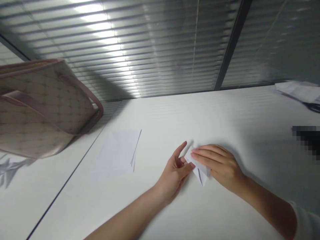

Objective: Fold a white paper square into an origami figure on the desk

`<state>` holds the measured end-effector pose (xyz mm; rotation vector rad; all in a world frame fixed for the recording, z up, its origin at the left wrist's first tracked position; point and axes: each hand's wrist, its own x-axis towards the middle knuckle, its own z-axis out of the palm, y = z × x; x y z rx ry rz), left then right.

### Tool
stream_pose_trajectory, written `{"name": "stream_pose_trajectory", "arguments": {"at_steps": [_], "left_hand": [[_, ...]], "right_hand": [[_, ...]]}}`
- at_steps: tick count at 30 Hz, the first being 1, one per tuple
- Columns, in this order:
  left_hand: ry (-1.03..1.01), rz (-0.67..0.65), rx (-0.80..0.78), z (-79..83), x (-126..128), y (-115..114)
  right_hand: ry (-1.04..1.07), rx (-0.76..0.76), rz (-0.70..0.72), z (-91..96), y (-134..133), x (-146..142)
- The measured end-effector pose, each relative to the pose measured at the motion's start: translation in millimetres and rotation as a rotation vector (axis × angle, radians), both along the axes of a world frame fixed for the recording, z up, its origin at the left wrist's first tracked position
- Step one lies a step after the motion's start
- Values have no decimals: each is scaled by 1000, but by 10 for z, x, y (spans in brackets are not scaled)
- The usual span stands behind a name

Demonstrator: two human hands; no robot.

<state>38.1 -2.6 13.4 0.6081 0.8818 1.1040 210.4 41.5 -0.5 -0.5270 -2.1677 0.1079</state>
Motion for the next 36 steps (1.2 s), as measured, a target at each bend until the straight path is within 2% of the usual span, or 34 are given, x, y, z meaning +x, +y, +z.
{"name": "stream_pose_trajectory", "arguments": {"at_steps": [9, 13, 17, 24, 29, 33, 36], "left_hand": [[113, 29, 28, -7, 22, -36], [156, -24, 24, 5, 53, -52], [140, -69, 45, 25, 68, -49], [135, -27, 50, 17, 75, -61], [32, -70, 43, -17, 85, -86], [67, -37, 53, -49, 75, -90], [46, -77, 37, -34, 79, -98]], "right_hand": [[-49, 95, -49, -12, -29, -8], [-82, 182, -128, 13, -50, 8], [-117, 190, -158, 5, -53, 10], [-191, 265, -194, -12, -50, -11], [-198, 260, -228, -54, -43, -12], [-200, 252, -229, -68, -41, -19], [-196, 263, -240, -60, -37, -17]]}}
